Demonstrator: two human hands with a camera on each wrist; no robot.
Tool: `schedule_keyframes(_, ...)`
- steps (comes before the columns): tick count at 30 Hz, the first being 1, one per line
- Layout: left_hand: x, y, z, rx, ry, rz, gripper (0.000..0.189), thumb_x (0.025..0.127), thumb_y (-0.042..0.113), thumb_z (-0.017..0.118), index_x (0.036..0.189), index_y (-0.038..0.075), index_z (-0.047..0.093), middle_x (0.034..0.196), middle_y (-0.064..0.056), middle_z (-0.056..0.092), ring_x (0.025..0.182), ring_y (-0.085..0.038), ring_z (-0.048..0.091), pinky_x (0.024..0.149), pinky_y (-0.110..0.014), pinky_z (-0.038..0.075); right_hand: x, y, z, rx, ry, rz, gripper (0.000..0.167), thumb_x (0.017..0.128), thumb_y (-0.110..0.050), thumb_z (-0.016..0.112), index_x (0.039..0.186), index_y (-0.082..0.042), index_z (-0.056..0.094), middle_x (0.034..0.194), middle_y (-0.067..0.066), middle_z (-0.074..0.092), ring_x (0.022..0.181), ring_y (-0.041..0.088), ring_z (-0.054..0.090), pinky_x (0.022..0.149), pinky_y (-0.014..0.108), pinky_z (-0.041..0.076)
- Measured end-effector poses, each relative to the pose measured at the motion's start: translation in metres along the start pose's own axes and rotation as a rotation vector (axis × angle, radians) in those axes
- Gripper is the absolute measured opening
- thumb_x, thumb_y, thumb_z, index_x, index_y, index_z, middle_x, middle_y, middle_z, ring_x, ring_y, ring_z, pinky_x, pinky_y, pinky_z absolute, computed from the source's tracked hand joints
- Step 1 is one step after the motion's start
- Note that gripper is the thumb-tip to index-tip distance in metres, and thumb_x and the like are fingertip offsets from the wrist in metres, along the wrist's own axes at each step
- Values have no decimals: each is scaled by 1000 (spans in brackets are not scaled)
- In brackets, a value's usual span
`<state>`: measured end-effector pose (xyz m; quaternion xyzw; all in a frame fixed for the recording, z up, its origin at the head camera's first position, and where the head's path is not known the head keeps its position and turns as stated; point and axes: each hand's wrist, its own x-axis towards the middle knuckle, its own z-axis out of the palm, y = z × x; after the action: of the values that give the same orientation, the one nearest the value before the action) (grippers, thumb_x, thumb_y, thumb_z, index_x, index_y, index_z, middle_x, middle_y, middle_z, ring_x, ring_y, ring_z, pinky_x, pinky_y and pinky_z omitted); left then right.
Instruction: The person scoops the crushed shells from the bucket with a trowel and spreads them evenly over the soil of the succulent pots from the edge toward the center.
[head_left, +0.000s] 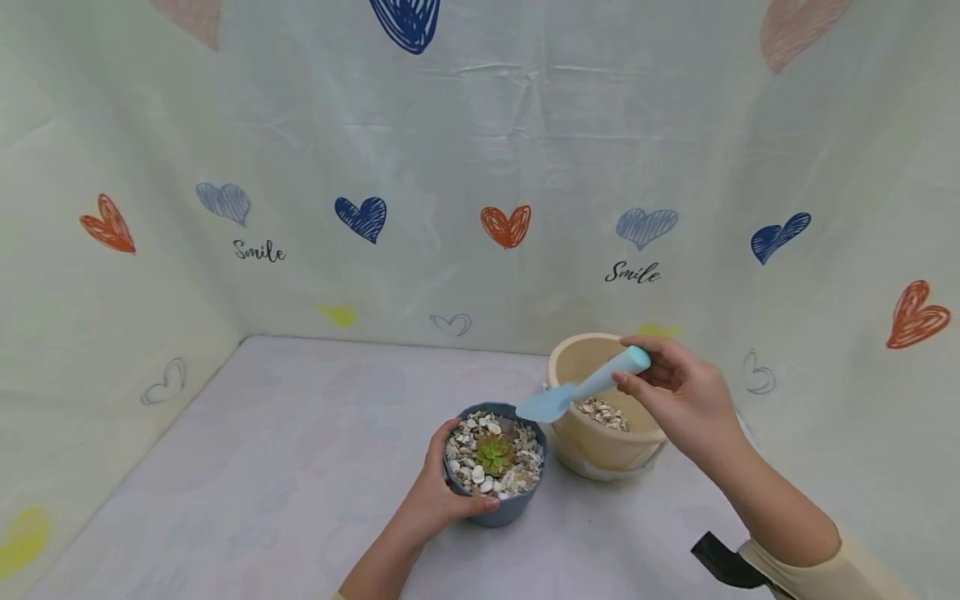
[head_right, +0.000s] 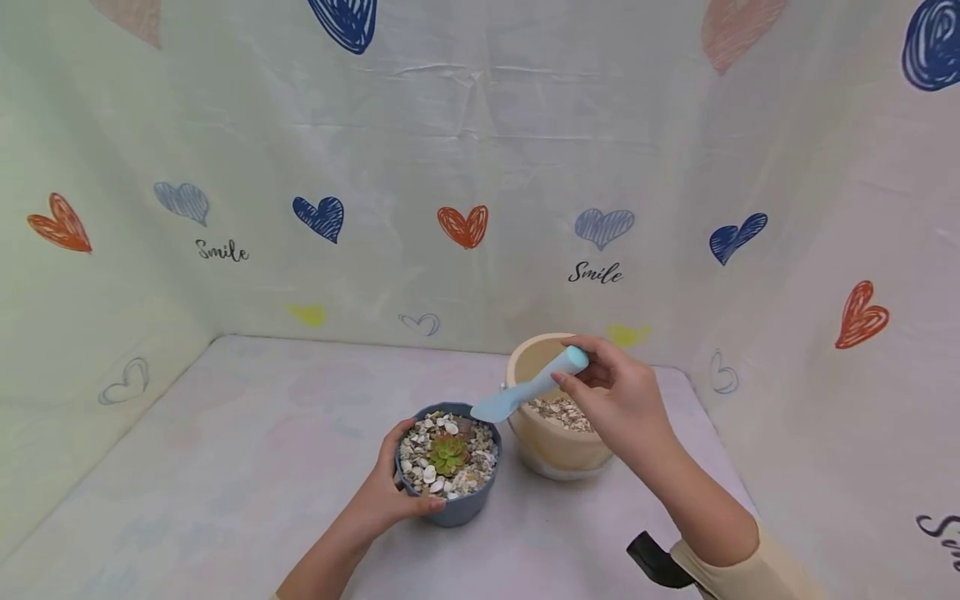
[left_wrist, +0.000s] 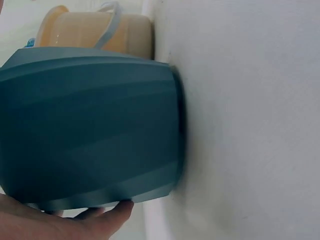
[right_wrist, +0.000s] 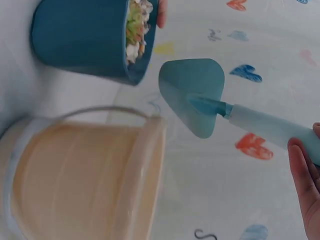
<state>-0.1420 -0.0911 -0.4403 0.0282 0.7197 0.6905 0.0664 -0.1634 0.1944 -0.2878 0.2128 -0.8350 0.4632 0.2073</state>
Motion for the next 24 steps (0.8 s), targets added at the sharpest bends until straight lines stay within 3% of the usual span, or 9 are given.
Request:
schedule_keyframes(4, -1, 6, 2, 95, 45, 47, 120, 60, 15, 92, 154, 17, 18, 155, -21, 19, 139, -46, 22, 106, -65, 23, -3, 3, -21, -21, 56, -22, 39, 85, 6, 71, 123, 3, 61, 99, -2, 69, 83, 5, 68, 70, 21, 55)
schedule_keyframes(9, -2, 24, 6, 336, 178, 191, 116, 61, 30, 94, 153, 22, 23, 160, -7, 13, 144, -38, 14, 105, -68, 23, -8, 10, -44, -31, 117, -24, 39, 88, 7, 66, 125, 4, 55, 105, -7, 67, 83, 7, 69, 73, 20, 54)
schedule_keyframes(13, -4, 46, 18, 382, 248, 289, 110, 64, 29, 93, 152, 26, 26, 160, 3, 14, 145, -29, 15, 106, -65, 26, -10, 22, -55, -47, 99, -22, 39, 89, 13, 60, 126, 5, 49, 113, -4, 63, 87, 3, 68, 76, 17, 52)
schedule_keyframes(17, -7, 67, 42, 398, 222, 357, 106, 66, 30, 92, 151, 27, 29, 159, 7, 15, 144, -26, 18, 106, -61, 28, -7, 38, -56, -113, 42, 10, 35, 90, 10, 61, 123, 4, 51, 112, 8, 61, 88, -5, 64, 75, 12, 50)
schedule_keyframes(20, -6, 77, 65, 427, 174, 393, 103, 69, 31, 90, 151, 24, 29, 159, 2, 17, 143, -28, 22, 107, -58, 30, -4, 51, -52, -187, -4, 58, 31, 90, 4, 65, 119, 3, 54, 107, 15, 60, 86, -9, 61, 73, 10, 48)
schedule_keyframes(24, -4, 81, 99, 463, 84, 425, 96, 75, 32, 85, 151, 19, 29, 159, -5, 17, 142, -29, 25, 107, -54, 32, -1, 72, -44, -245, -41, 106, 29, 87, -4, 72, 112, 3, 58, 103, 16, 62, 85, 12, 68, 70, 13, 51)
